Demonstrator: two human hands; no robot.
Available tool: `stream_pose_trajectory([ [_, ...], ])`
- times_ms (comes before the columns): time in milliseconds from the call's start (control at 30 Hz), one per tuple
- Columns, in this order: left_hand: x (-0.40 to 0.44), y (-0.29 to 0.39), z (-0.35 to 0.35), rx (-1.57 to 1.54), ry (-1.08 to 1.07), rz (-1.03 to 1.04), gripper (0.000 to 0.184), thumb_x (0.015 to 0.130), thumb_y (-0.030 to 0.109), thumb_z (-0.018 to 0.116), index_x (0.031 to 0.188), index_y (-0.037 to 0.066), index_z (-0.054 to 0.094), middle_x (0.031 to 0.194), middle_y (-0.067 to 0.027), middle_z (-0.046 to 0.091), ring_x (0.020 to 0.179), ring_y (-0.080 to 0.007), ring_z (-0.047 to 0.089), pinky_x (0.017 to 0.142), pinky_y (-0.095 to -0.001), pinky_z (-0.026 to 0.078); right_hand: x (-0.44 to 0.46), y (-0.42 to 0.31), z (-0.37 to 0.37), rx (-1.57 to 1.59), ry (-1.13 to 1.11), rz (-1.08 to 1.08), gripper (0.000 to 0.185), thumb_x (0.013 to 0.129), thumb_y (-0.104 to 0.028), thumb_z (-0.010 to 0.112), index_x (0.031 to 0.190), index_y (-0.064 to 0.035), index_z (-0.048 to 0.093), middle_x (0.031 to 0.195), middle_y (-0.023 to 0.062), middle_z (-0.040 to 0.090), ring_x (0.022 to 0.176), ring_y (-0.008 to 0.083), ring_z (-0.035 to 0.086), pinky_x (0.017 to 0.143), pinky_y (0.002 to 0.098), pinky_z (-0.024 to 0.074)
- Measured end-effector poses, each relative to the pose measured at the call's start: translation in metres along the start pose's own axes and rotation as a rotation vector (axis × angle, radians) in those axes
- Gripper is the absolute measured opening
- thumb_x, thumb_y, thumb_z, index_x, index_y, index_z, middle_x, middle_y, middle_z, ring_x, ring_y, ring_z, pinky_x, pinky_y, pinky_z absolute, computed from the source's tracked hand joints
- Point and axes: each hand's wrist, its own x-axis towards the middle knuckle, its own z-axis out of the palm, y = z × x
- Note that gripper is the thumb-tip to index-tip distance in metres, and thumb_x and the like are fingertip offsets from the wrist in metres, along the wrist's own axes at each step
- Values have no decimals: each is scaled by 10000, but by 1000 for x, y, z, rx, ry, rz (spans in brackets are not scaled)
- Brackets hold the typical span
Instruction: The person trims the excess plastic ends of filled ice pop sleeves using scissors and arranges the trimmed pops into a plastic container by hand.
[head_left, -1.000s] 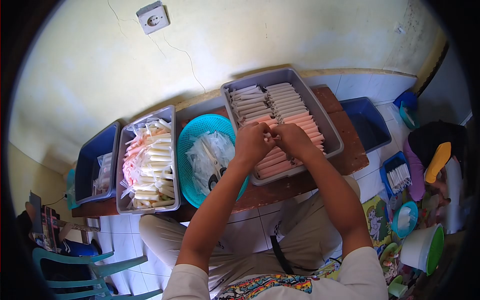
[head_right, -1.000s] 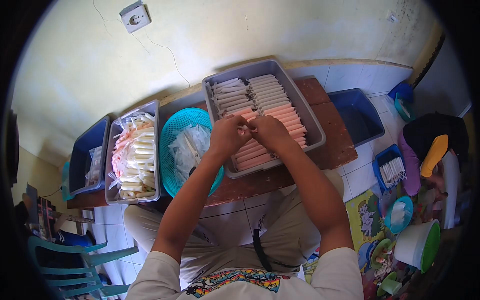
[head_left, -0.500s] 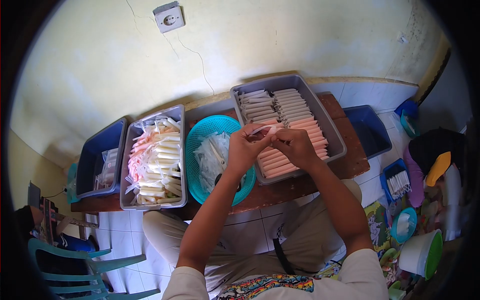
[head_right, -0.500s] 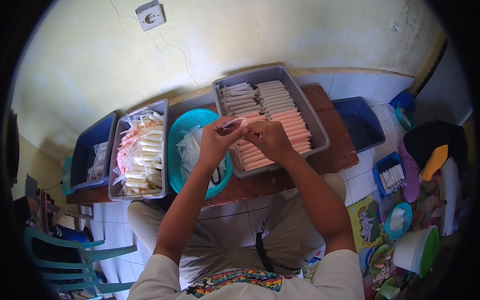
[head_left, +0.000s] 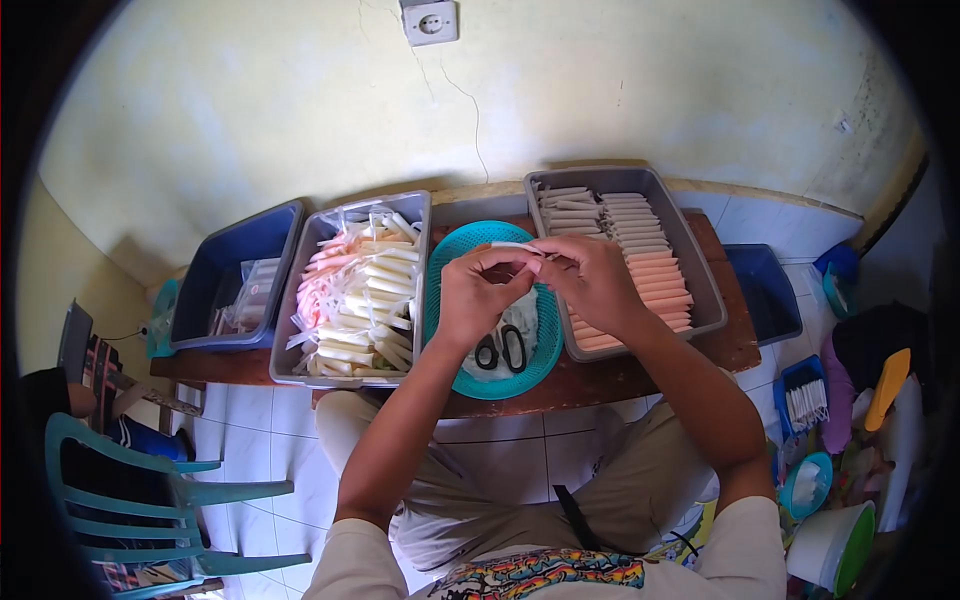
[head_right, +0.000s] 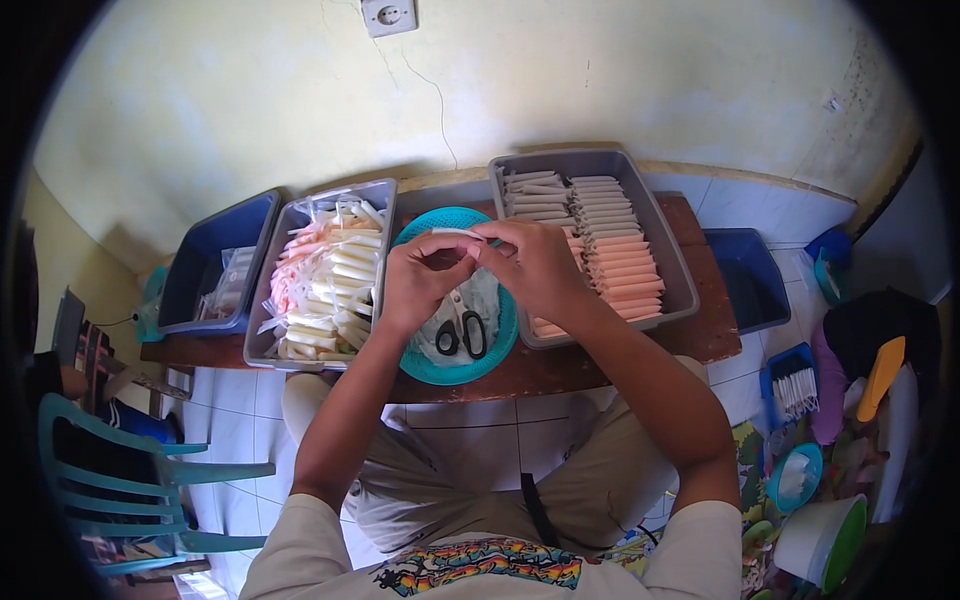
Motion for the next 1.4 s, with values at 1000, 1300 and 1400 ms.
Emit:
stream_pose_trajectory([
  [1000,-30,-36,-56,228,76,-214,332,911,84,857,1240,77,809,1059,-141,828,911,-136,792,824,-296,626,28,61,69,484,-24,490,289,1028,-299,749,1164,-56,827,973,16,791,789,52,652,638,224,494],
  [1300,-28,-35,-65,338,92,-199,368,903,70,857,1263,30,791,1084,-136,824,948,-132,769,860,-284,609,30,64,72,536,-48,536,356,1040,-338,732,1233,-45,791,1057,18,786,805,65,658,661,245,518],
  [1400,-26,-37,-69,358,131,-228,369,900,83,863,1260,38,794,1071,-132,826,931,-126,769,839,-277,606,27,67,74,471,-122,528,429,1013,-363,760,1284,-31,756,1089,65,792,851,124,714,730,291,568],
])
